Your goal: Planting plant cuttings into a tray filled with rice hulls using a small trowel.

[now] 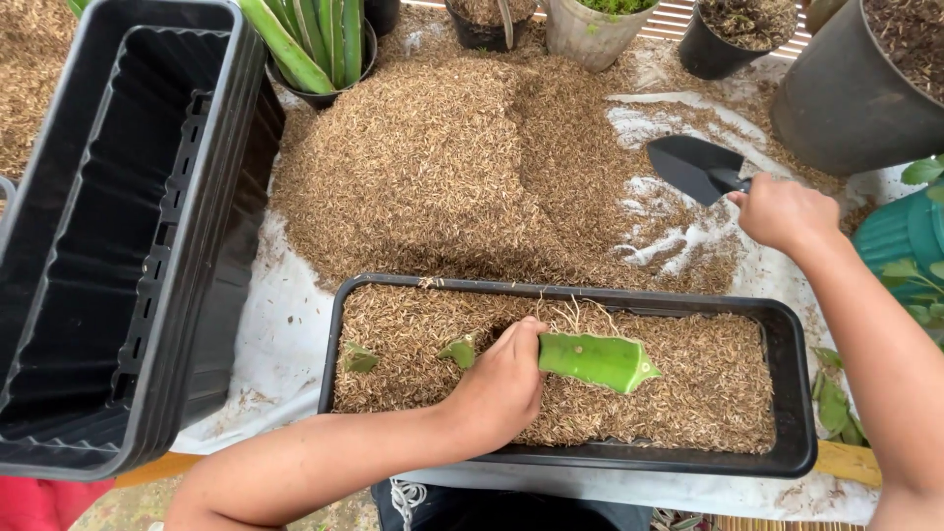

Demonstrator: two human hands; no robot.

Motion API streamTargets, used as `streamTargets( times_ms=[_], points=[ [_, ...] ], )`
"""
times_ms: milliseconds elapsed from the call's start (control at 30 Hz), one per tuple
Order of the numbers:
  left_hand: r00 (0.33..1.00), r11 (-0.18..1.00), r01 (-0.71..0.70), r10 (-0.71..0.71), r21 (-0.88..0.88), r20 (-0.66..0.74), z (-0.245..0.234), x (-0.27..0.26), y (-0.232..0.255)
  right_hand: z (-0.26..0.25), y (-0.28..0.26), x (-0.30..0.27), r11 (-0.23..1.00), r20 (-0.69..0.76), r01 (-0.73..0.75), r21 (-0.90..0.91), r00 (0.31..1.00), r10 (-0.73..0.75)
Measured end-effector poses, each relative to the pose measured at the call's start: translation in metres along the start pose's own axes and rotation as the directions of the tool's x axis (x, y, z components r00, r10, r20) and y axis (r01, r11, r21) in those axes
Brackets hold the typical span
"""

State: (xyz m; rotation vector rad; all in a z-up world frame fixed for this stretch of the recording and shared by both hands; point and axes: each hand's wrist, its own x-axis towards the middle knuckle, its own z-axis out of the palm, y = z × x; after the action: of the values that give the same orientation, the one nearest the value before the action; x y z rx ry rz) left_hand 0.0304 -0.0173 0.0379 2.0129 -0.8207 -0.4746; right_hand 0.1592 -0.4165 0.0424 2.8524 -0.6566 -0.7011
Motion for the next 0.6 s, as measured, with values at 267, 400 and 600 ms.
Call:
streamTargets(
  times_ms=[267,400,600],
  points=[
    [0.991,0.984,-0.069,0.086,0.165,-0.1,0.009,-0.002,-0.009,0.011,-0.094,0.013,0.992,0.253,0.12,0.038,0.959,-0.125],
    [0.979,0.963,-0.132,0.163,0.235,-0.121,0.012,-0.002,-0.007,0.028,-0.131,0.015,0.969,0.272,0.202,0.144,0.933,-0.235],
    [0.937,0.903,-0.244,0.314,0.354,-0.155,0.013,-0.005,-0.007,0.019,-0.119,0.019,0.919,0.314,0.177,0.351,0.903,-0.294]
  ],
)
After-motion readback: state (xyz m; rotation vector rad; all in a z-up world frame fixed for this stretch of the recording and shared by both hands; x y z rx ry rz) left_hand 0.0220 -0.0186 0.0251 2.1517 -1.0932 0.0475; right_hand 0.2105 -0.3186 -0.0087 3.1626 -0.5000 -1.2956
